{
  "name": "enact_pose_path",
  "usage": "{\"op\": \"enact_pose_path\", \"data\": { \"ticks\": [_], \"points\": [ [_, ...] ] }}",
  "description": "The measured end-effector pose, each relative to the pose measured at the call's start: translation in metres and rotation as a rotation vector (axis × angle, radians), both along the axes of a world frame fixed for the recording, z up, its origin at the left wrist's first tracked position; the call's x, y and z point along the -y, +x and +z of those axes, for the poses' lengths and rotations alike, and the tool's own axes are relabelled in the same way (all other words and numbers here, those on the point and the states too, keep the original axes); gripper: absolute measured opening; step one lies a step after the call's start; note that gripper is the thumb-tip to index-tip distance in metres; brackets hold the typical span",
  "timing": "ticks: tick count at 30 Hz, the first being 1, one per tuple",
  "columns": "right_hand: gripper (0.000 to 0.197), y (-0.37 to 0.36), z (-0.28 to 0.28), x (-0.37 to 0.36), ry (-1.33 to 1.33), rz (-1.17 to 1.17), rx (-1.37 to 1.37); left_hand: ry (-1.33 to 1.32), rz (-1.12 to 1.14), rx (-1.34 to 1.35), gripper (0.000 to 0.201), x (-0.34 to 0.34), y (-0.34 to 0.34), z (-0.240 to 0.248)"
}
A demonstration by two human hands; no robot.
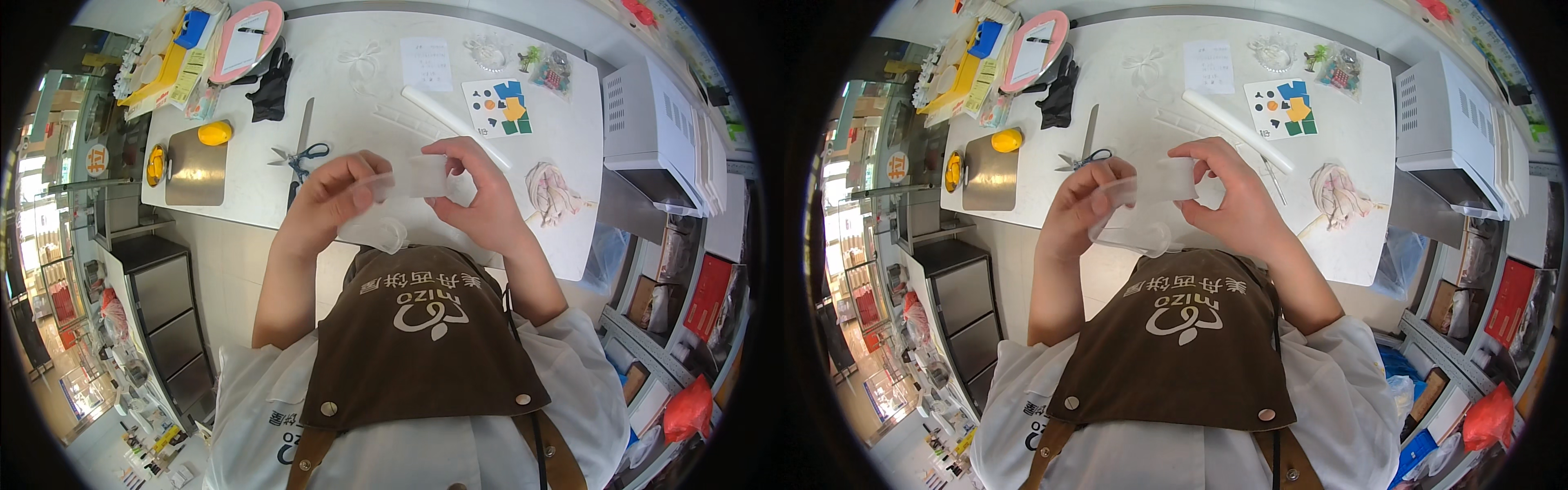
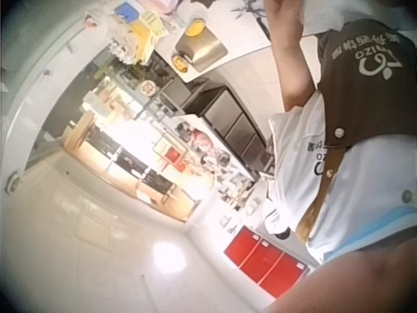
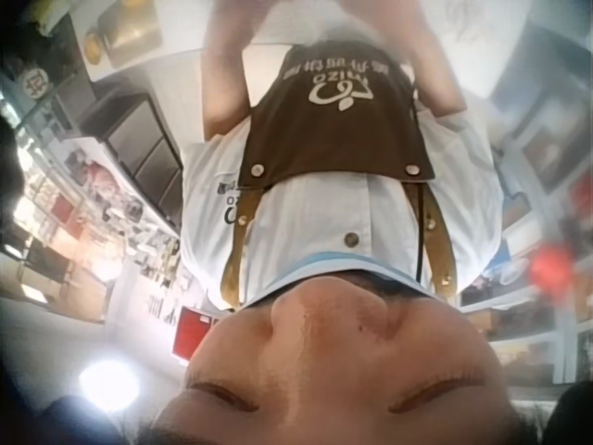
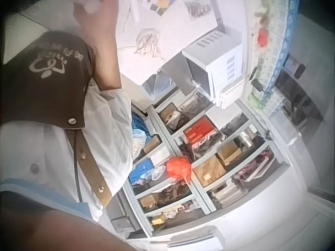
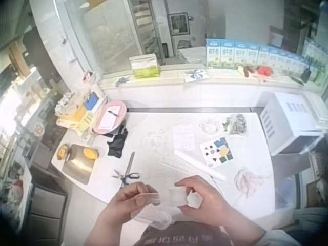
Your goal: The person cuts a white ribbon with scissors, then folds a white paper cupcake liner. They retrieve a pink 'Happy Birthday' cake topper from a refrigerator and place it on the counter. The person also handles a small pink fondant piece and a colorful card.
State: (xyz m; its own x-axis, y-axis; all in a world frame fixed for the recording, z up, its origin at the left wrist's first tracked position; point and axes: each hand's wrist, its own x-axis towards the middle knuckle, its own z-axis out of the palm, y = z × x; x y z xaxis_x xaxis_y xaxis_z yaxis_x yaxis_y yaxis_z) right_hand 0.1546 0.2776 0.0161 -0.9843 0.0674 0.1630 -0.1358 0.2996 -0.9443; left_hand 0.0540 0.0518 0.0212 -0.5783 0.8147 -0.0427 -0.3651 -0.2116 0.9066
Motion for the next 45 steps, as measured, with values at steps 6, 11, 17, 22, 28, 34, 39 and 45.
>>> {"op": "enact_pose_path", "data": {
  "ticks": [6, 11, 17, 22, 28, 34, 39, 45],
  "points": [
    [0.051, -0.001, 0.001, 0.001, 0.001, 0.023, 0.010, -0.091, 0.330, 0.091, 0.021, -0.014, 0.008, 0.010],
    [0.050, -0.002, -0.005, 0.001, -0.027, 0.031, 0.023, -0.017, 0.352, -0.037, 0.023, -0.009, 0.004, -0.003],
    [0.054, -0.002, -0.008, 0.003, -0.087, 0.032, 0.070, 0.020, 0.476, -0.095, 0.025, -0.015, 0.005, 0.001],
    [0.053, -0.002, -0.009, 0.001, -0.081, 0.012, 0.078, -0.032, 0.543, -0.018, 0.025, -0.016, 0.007, 0.000],
    [0.053, -0.003, -0.011, 0.003, -0.115, 0.025, 0.075, 0.036, 0.551, 0.148, 0.025, -0.013, 0.007, -0.001],
    [0.051, -0.004, -0.014, 0.000, -0.053, 0.030, 0.041, 0.126, 0.557, 0.144, 0.024, -0.009, 0.004, -0.007],
    [0.052, -0.004, -0.016, 0.001, -0.104, 0.022, 0.066, 0.124, 0.503, 0.181, 0.023, -0.003, 0.005, -0.013],
    [0.053, -0.003, -0.031, -0.008, -0.298, -0.021, 0.094, -0.110, 0.309, 0.240, 0.031, 0.010, 0.004, -0.015]
  ]
}}
